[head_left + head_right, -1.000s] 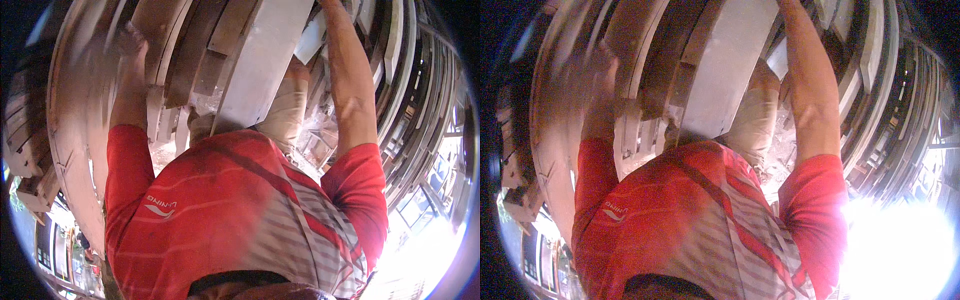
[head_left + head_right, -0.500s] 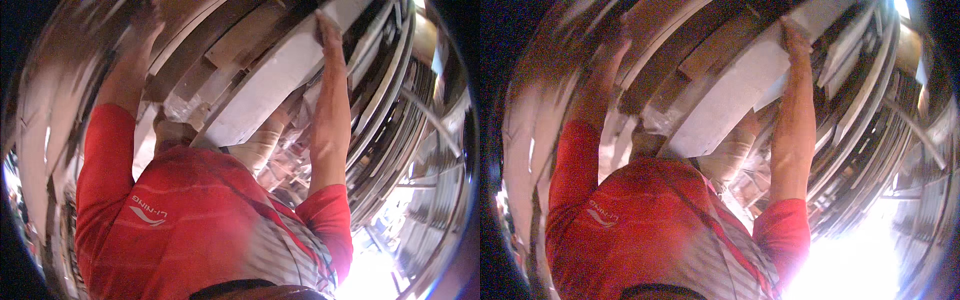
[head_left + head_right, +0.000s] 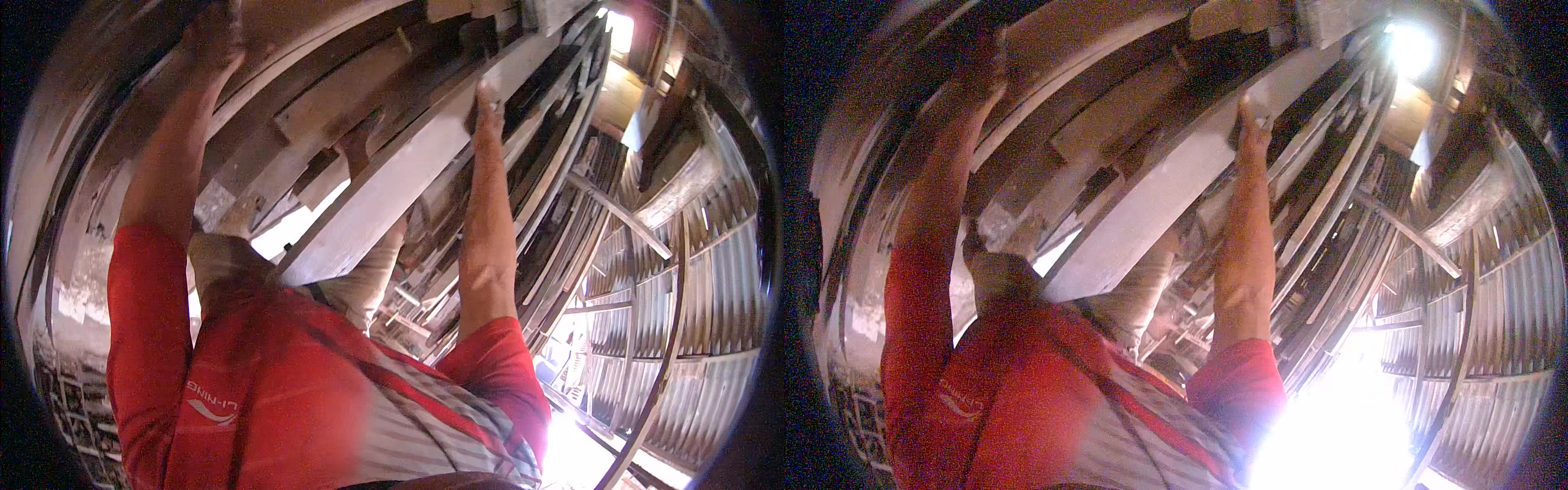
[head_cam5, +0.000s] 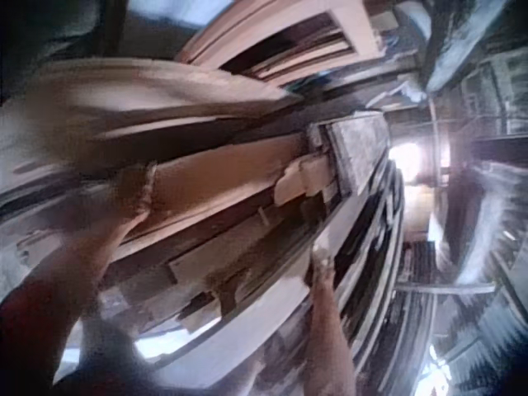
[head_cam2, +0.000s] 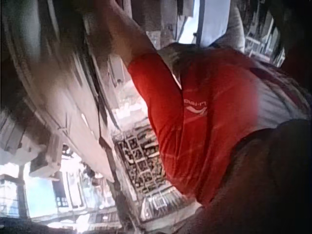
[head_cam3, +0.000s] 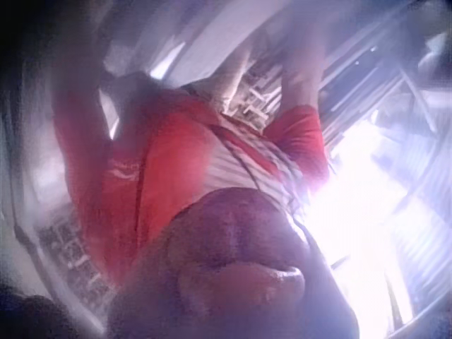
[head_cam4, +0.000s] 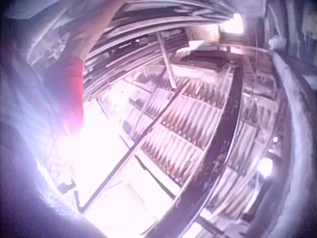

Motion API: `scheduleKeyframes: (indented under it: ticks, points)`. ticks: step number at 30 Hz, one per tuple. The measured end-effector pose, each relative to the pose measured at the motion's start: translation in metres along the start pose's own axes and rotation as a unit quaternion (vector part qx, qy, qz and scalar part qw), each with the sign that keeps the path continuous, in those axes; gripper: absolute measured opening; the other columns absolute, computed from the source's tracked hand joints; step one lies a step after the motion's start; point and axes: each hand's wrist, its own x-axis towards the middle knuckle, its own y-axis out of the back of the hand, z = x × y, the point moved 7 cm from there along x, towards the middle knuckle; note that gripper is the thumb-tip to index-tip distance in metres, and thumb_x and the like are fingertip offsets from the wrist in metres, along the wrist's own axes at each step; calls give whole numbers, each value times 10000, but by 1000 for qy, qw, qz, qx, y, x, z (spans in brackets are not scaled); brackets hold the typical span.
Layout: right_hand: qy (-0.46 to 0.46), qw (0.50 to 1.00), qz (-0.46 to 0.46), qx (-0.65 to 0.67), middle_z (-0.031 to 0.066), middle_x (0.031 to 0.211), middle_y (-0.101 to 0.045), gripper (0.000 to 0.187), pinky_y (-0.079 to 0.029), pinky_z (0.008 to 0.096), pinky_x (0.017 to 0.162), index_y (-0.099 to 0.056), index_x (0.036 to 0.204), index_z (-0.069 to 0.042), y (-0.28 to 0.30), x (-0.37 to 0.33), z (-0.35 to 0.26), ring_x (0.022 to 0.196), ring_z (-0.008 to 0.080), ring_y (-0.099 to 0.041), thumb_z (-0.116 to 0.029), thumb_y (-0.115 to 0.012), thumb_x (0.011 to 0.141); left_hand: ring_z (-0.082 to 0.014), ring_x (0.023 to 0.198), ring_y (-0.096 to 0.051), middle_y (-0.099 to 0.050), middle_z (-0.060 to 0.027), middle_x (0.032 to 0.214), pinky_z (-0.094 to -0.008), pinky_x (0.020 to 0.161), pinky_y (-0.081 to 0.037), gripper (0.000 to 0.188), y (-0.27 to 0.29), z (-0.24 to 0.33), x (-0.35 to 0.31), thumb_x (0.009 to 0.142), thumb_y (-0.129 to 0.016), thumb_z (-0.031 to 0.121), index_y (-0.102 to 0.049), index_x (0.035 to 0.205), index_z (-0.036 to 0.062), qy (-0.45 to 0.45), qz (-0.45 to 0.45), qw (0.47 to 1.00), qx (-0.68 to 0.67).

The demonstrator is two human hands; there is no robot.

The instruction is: The person sorts through a stack of wooden planks by picking up, moving, and repositioning the boards by hand.

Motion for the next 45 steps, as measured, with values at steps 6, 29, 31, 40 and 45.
scheduleKeyframes:
  ticks: [6,29,31,40,45]
  points:
    - [25,999,-20,34,188,1532,-374,1387,-306,394,1165,-33,1578,57,-7,-15,-10,1387,301,-401,-601,-871,690,-385,1229,-564,-581,-202,1292,-490,1019,-495,540,67,54,-23,880,-678,116,-476,1379,71,-44,-21,994,94]
    - [-133,974,145,-113,356,1537,-309,1399,-314,442,1190,-232,1551,58,8,-19,2,1434,443,-349,-721,-854,568,-387,1319,-497,-511,-246,1391,-524,1075,-457,829,-10,2,9,848,-756,477,-372,1490,120,-73,-34,978,194]
    - [-145,963,164,-157,366,1540,-286,1420,-315,447,1193,-194,1567,43,8,-24,0,1444,455,-324,-705,-865,563,-408,1294,-502,-529,-234,1351,-540,1085,-443,952,-14,-6,12,785,-765,594,-340,1509,145,8,-138,978,158]
    - [-61,964,206,160,120,1045,-694,577,-578,355,734,-591,1205,54,39,0,73,855,216,-683,-353,-811,860,-518,1320,-424,-455,-238,1434,-670,1082,-301,1298,-50,-35,21,519,-790,825,-290,1542,202,-10,-70,991,114]
    - [-113,955,103,254,80,917,-693,396,-567,336,638,-683,999,24,14,-28,85,754,186,-667,-365,-722,934,-508,1379,-363,-402,-251,1496,-657,1122,-260,1343,-47,-57,13,502,-783,843,-249,1561,213,-32,-44,986,158]
